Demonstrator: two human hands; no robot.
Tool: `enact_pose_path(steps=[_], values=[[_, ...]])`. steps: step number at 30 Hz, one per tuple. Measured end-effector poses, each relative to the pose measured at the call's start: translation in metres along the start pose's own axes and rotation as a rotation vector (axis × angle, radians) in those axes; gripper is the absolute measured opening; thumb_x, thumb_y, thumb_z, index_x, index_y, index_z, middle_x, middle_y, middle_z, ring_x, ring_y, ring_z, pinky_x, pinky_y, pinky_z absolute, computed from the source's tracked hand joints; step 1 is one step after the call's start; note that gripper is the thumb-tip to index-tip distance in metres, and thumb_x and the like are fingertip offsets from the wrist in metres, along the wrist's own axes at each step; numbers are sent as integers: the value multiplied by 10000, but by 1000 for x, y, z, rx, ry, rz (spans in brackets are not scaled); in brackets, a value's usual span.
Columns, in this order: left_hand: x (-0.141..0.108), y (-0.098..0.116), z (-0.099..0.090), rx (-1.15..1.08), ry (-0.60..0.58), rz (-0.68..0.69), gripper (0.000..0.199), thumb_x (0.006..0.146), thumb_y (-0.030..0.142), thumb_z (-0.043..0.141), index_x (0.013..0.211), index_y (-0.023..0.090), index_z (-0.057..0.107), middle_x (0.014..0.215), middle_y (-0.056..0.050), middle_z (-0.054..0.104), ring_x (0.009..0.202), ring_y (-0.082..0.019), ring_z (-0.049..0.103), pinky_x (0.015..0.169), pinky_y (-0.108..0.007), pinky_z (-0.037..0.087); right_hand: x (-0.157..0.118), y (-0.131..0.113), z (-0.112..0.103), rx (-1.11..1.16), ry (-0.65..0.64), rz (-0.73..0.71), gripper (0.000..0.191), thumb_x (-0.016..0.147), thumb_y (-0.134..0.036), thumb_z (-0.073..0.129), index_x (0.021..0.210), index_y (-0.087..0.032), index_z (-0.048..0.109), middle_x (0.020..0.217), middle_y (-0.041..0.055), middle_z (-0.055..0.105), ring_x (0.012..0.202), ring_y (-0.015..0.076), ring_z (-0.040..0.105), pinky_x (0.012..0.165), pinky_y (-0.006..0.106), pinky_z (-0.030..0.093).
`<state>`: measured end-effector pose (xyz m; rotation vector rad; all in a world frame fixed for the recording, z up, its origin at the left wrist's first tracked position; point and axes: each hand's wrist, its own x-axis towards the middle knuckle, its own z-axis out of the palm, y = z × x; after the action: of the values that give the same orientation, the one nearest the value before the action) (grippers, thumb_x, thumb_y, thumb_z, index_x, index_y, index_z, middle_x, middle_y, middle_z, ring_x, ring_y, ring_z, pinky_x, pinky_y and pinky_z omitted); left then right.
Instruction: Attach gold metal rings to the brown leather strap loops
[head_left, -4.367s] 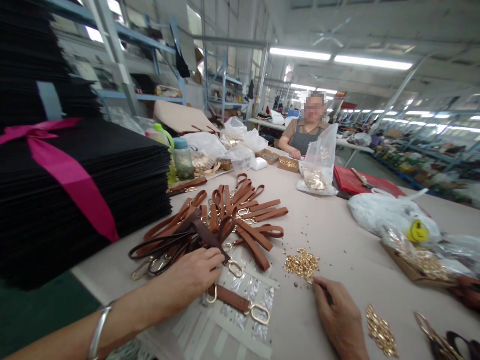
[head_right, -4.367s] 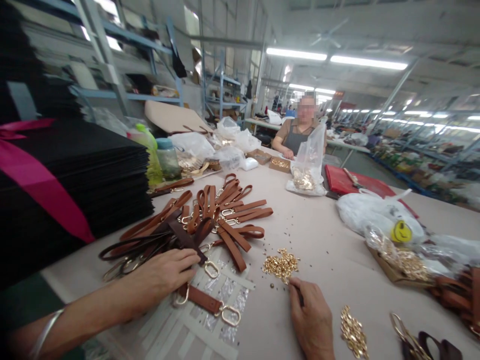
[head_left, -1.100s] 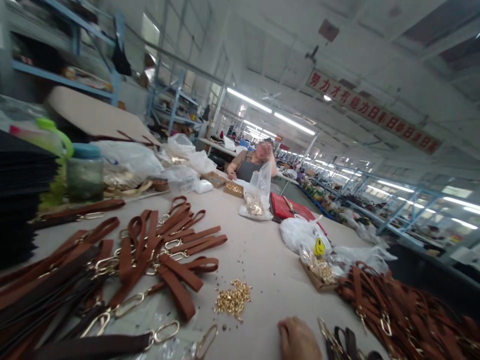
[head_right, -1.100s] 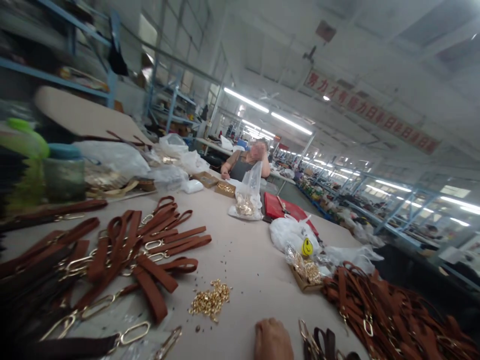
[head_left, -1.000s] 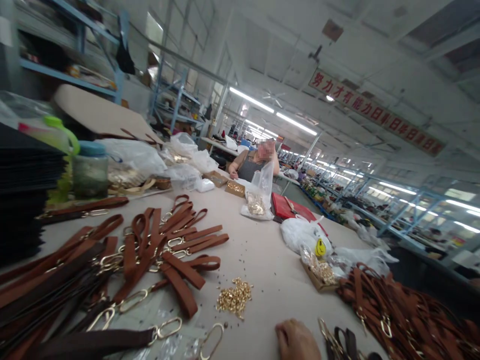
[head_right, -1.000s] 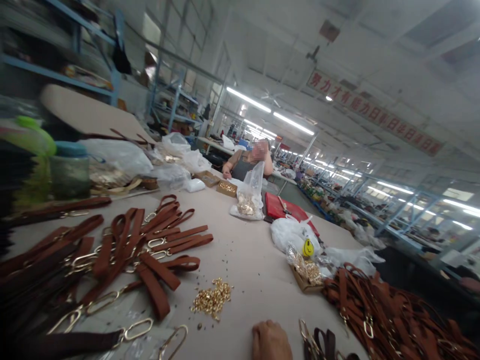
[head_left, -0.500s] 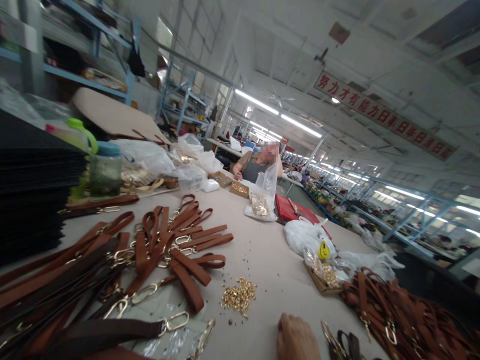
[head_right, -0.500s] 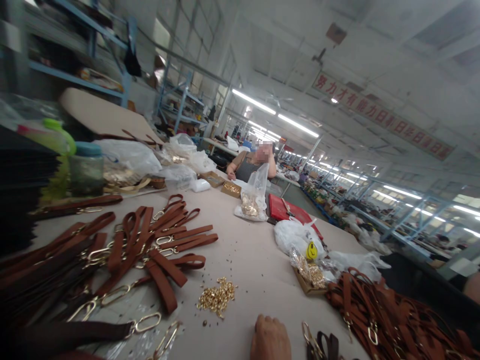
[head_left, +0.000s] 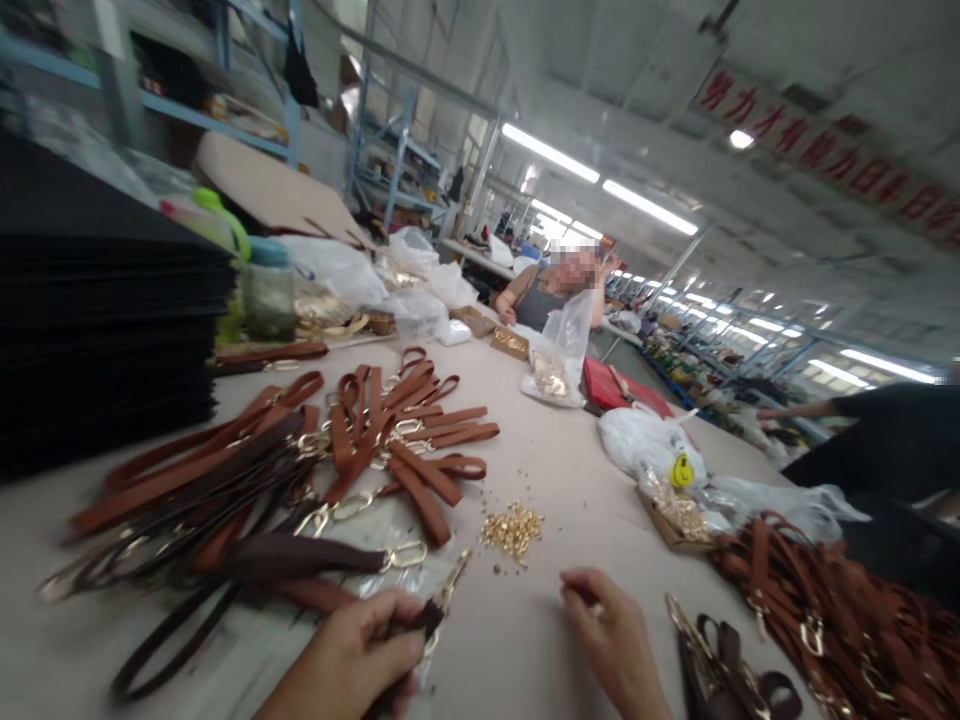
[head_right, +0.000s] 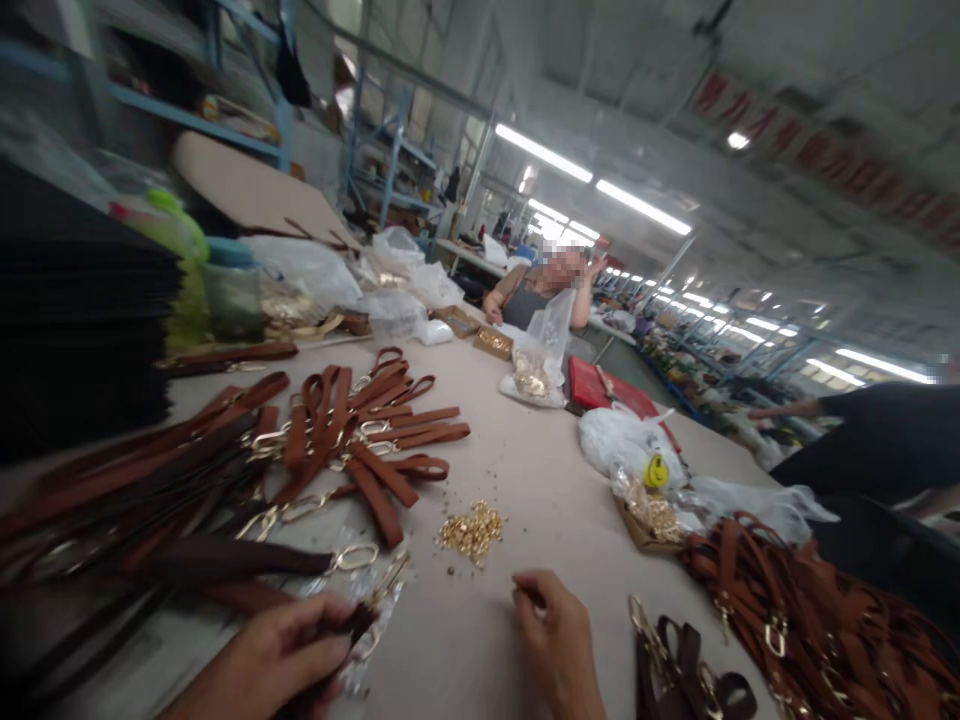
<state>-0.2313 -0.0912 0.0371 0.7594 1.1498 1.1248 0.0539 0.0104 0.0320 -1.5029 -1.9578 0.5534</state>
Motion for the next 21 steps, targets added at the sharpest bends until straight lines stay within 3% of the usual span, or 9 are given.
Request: enact_pose_path(steps=[3,6,8,11,21], values=[[-6,9,7,65,-21,56,183,765,335,678,813,163,638,636,47,570,551,-110,519,548,-222,416,-20,-48,19,225,9,-54,133,846,-351,653,882,-224,673,838,37,706,813,214,653,757,297,503],[-8,11,11,137,5,108,148,824,308,628,837,161,630,657,50,556,556,-100,484,541,-216,382,-37,-90,41,364,-16,-197,30,873,-251,643,848,-238,635,816,13,670,794,178,629,750,273,496],[-9,11,13,219,35,175,146,844,300,609,832,160,645,675,38,571,580,-110,488,545,-221,381,-43,-107,53,384,-21,-315,91,887,-161,601,850,-242,615,823,9,661,799,168,625,755,274,492],[-9,12,13,349,92,276,141,864,272,578,844,172,675,728,11,635,664,-143,556,601,-232,422,-44,-117,64,313,-7,-446,183,873,-67,555,855,-244,597,830,11,666,796,166,629,745,276,490],[-11,14,9,619,142,431,199,852,143,514,900,227,687,859,0,733,816,-171,680,733,-239,499,-37,-121,71,224,143,-625,220,854,-20,524,841,-225,602,774,17,690,740,155,671,691,254,535]])
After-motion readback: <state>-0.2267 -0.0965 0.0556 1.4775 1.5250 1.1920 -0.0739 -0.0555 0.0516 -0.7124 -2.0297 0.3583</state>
